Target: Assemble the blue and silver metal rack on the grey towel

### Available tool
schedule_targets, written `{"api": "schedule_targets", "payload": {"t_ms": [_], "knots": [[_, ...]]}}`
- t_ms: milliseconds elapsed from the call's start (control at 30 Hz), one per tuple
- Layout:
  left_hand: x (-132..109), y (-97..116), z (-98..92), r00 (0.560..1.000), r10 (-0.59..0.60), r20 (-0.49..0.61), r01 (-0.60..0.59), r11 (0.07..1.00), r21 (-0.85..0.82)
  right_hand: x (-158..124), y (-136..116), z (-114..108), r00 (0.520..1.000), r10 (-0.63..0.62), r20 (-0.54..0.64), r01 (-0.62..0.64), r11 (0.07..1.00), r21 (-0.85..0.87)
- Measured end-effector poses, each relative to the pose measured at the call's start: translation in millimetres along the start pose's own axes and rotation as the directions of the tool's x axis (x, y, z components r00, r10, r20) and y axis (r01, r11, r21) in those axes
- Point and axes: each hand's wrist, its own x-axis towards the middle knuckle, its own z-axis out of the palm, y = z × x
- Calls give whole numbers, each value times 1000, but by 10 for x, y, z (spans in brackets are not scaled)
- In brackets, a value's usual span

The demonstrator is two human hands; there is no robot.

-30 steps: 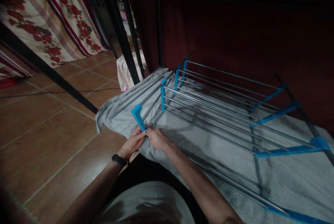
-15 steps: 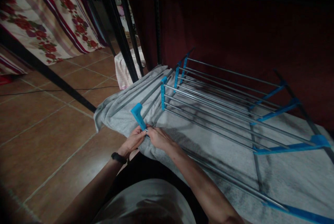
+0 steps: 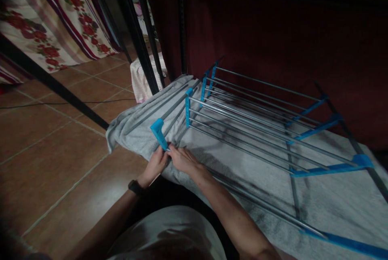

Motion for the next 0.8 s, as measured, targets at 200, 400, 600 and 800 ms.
{"api": "schedule_targets", "payload": {"t_ms": [200, 400, 600, 800], "knots": [[14, -41, 52, 995, 87, -45, -84, 994, 68, 21, 26, 5, 1000, 23, -10, -23, 997, 80], [7, -48, 127, 992, 74, -98, -72, 997, 25, 18, 36, 3, 1000, -7, -25, 9, 997, 72], [6, -7, 131, 995, 23, -95, -27, 998, -50, -18, -28, 5, 999, -6, -49, 3, 998, -56], [19, 50, 127, 995, -15, -97, 6, 995, -96, -6, -50, 71, 997, -9, -72, -3, 987, -159]]}}
